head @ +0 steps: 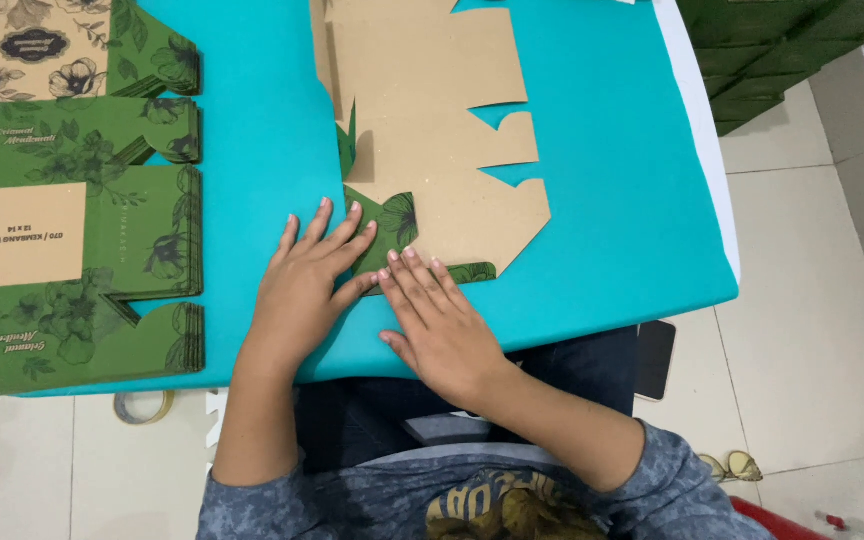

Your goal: The person assembles a flat cardboard box by folding the sides and tucking the flaps into place. They then place a decorative lid on top to complete the box.

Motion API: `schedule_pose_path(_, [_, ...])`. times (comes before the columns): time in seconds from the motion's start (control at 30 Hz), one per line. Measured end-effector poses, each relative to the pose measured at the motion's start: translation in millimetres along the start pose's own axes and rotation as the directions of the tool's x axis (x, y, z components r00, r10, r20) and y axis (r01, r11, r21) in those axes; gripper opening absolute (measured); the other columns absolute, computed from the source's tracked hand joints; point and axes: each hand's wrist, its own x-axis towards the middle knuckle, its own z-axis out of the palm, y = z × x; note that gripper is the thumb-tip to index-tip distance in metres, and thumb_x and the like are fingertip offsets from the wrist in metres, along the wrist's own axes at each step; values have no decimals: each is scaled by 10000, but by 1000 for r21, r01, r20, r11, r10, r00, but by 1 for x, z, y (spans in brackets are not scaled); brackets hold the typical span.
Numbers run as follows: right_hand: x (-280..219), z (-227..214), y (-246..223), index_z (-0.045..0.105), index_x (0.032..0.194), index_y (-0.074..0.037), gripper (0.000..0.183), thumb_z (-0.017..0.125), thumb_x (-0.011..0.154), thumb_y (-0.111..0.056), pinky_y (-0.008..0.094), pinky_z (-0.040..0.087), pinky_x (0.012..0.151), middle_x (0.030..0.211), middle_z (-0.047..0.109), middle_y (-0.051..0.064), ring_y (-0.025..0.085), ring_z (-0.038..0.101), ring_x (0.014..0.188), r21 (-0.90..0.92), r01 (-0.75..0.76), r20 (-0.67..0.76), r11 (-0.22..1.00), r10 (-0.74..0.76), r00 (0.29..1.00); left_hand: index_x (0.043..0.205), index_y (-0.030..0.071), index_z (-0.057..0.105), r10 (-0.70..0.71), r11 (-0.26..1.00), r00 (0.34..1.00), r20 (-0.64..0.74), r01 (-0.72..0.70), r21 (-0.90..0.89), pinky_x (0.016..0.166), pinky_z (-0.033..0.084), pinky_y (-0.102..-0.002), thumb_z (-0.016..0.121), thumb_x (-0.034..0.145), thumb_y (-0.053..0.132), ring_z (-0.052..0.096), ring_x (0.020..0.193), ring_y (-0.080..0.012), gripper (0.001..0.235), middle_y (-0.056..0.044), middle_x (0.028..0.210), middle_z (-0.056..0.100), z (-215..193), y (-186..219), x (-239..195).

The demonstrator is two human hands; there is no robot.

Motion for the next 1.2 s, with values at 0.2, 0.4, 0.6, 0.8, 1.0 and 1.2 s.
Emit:
schedule_pose_path(0.2, [-8, -8, 2, 222, 1473, 2, 755, 380, 964, -533, 416, 96, 1187, 1551, 188, 193, 303, 147, 1449, -134, 26, 75, 991, -16, 997, 1422, 183, 441, -20, 981, 995, -100, 39, 188, 1101, 209, -554, 480, 960, 273, 308, 1385, -307, 472, -33, 1493, 394, 22, 19, -12])
schedule_pose_path(0.4, [-25, -17, 14, 301, 1457, -17, 775, 440, 925, -564, 412, 150, 1173, 1531, 272, 168, 292, 235, 1429, -182, -13, -31, 983, 8, 999, 1447, 187, 408, -75, 986, 987, -145, 95, 139, 1137, 137, -515, 406, 1004, 249, 257, 1411, -276, 447, 1, 1513, 362, 27, 23, -15])
schedule_pose_path(0.6, [-43, -31, 24, 382, 1427, -29, 744, 530, 891, -522, 403, 232, 1146, 1502, 352, 153, 287, 330, 1391, -224, -77, -120, 971, 51, 991, 1436, 169, 423, -73, 992, 984, -162, 89, 91, 1138, 129, -519, 410, 1007, 223, 255, 1410, -286, 433, -13, 1506, 374, 23, 27, -15])
schedule_pose_path(0.8, [-46, -28, 25, 358, 1441, -25, 714, 513, 918, -486, 405, 193, 1161, 1511, 333, 156, 282, 296, 1406, -226, -110, -130, 968, 82, 988, 1397, 145, 486, -28, 990, 967, -254, 63, 128, 1130, 151, -544, 461, 987, 170, 311, 1389, -313, 411, -45, 1470, 437, 30, 34, -17])
schedule_pose_path(1.0, [-48, -28, 29, 351, 1442, -42, 709, 488, 926, -508, 404, 192, 1161, 1507, 338, 140, 264, 290, 1407, -229, -105, -99, 968, 85, 991, 1343, 116, 525, 118, 981, 925, -362, -51, 188, 1109, 185, -593, 534, 944, 264, 405, 1333, -349, 426, -136, 1403, 496, 58, 80, -28])
schedule_pose_path(1.2, [-46, -43, 29, 326, 1449, -32, 706, 574, 870, -353, 465, 153, 1145, 1508, 322, 155, 291, 271, 1404, -191, -62, 44, 980, 72, 996, 1412, 163, 425, 116, 972, 957, -265, -54, 230, 1141, 143, -539, 379, 914, 609, 234, 1405, -376, 671, -88, 1495, 365, 64, 83, -31])
